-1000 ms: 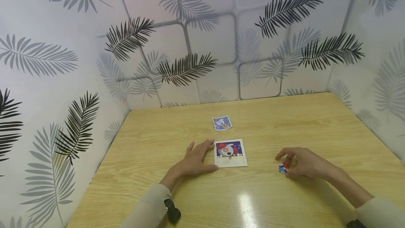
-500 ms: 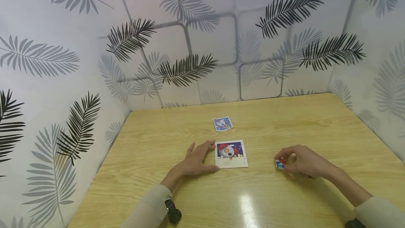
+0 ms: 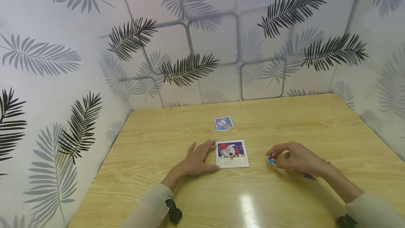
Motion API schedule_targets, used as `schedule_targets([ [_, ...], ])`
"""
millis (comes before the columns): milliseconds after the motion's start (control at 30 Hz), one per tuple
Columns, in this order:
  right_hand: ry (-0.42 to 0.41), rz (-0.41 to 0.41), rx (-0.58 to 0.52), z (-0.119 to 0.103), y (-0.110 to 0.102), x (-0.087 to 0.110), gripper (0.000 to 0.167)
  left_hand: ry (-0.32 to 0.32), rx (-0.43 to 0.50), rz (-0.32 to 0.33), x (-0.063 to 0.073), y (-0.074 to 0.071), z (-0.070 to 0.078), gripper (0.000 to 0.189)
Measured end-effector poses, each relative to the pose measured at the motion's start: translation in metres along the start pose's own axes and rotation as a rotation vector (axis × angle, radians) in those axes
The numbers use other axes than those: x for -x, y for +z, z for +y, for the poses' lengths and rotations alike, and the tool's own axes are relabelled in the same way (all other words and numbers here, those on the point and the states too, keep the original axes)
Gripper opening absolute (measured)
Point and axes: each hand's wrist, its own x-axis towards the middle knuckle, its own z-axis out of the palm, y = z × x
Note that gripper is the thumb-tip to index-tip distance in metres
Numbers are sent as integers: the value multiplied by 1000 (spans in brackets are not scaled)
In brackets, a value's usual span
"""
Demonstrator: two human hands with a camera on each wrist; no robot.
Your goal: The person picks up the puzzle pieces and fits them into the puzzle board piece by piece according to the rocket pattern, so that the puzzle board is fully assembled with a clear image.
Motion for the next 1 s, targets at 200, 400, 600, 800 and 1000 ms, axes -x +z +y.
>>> schedule_targets([
  [200,-8,27,29,-11,10,-21,31,-3,-20,-2,0,-1,-1,85],
  [400,12,31,-14,-26,22,-40,25,3,-18,-3,0,-1,-2,85],
  [600,0,27,-27,-32,33,-52,25,4,-22,-1,-1,1,-3,86],
  [800,-26,20,-37,-35,43,-62,25,2,-18,-8,-2,0,-2,85],
  [1000,-83,29,1,-38,51,-73,24,-1,-11,-11,-1,-1,-2,85],
])
